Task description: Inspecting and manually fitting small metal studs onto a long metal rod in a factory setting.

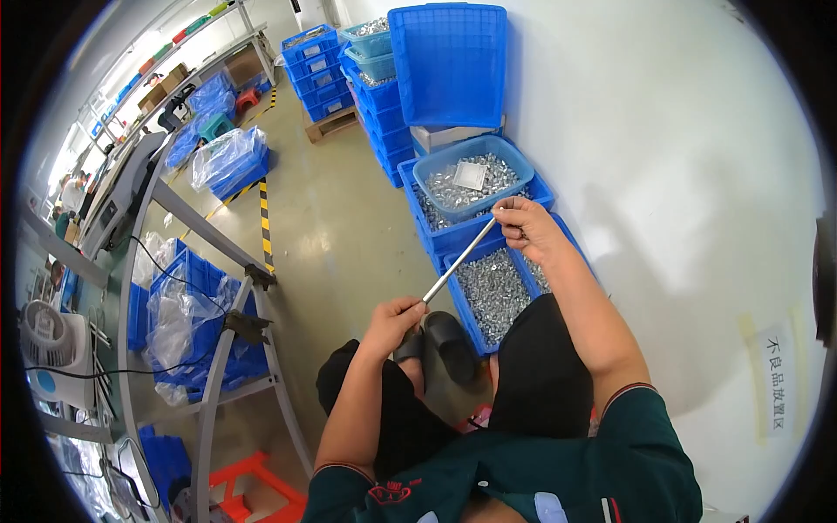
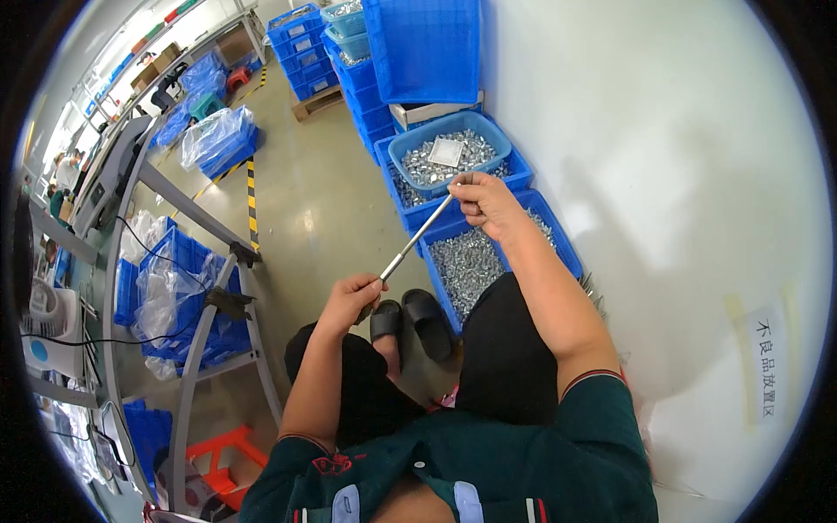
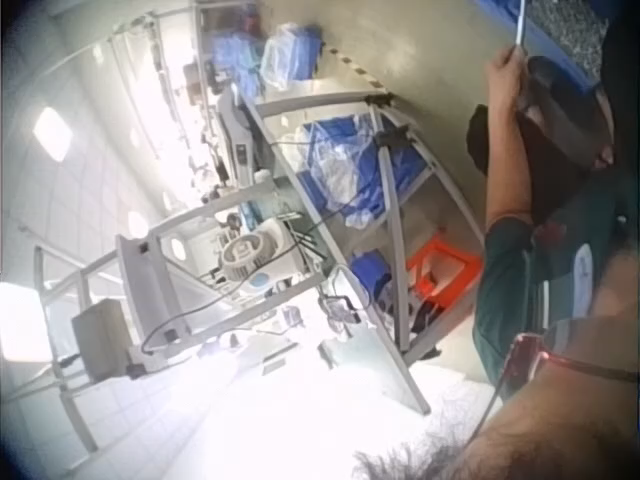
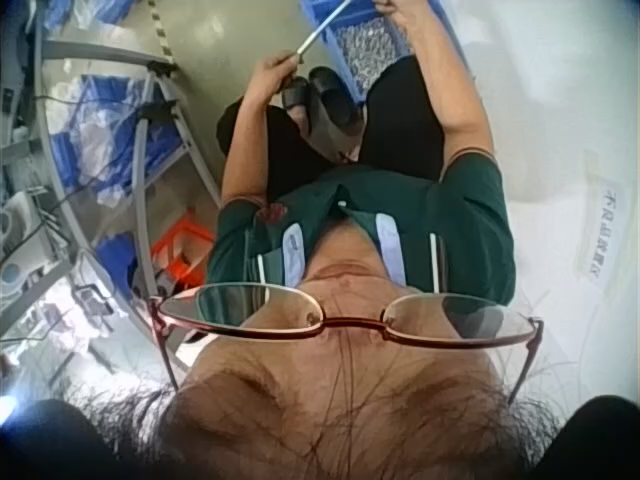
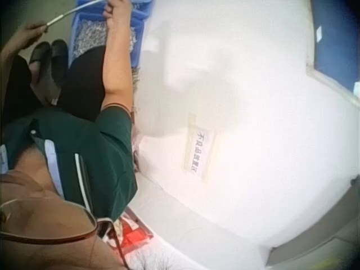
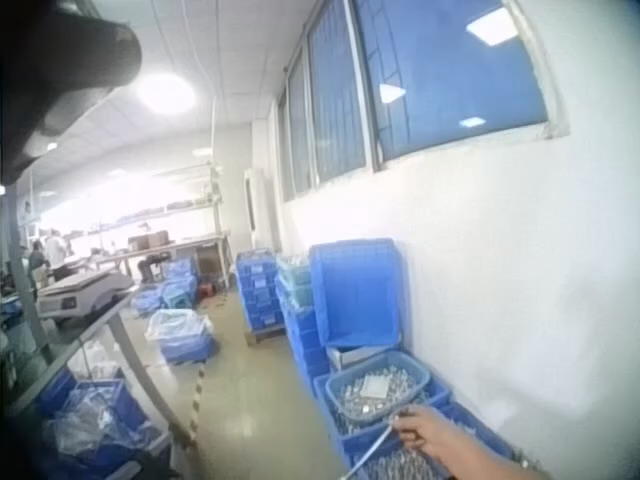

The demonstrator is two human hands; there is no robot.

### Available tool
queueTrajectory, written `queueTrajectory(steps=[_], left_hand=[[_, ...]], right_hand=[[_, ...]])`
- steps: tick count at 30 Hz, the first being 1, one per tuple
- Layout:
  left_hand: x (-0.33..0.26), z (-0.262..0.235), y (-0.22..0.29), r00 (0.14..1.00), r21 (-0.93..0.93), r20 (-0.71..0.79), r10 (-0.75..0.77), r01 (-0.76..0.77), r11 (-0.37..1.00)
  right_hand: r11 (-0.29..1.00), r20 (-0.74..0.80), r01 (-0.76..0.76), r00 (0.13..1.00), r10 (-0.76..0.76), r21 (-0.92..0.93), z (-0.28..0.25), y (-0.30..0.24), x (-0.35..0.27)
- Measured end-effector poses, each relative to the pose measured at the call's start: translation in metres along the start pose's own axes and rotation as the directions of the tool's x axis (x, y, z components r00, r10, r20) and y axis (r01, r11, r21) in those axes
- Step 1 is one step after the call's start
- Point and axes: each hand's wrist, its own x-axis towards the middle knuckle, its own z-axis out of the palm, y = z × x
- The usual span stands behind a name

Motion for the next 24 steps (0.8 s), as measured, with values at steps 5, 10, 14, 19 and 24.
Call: queueTrajectory(steps=[5,10,14,19,24], left_hand=[[-0.001,0.002,0.011,0.998,-0.054,0.018,-0.055,0.055,0.997],[0.013,0.006,0.002,0.999,-0.113,-0.029,0.018,-0.021,0.993],[0.016,0.005,0.002,0.998,-0.138,-0.051,0.038,-0.045,0.989],[0.008,0.002,0.006,0.999,-0.115,-0.051,-0.014,0.008,0.993],[0.003,-0.001,0.006,1.0,-0.071,-0.031,0.0,-0.002,0.998]], right_hand=[[0.963,0.184,-0.153,0.963,0.196,-0.223,0.024,0.007,-0.008],[0.889,0.258,-0.333,0.871,0.418,-0.315,0.046,0.023,-0.011],[0.93,0.248,-0.355,0.897,0.367,-0.094,0.025,0.019,-0.003],[0.918,0.196,-0.337,0.934,0.298,0.209,0.0,0.009,0.005],[0.932,0.097,-0.267,0.963,0.25,0.245,-0.002,0.006,0.002]])
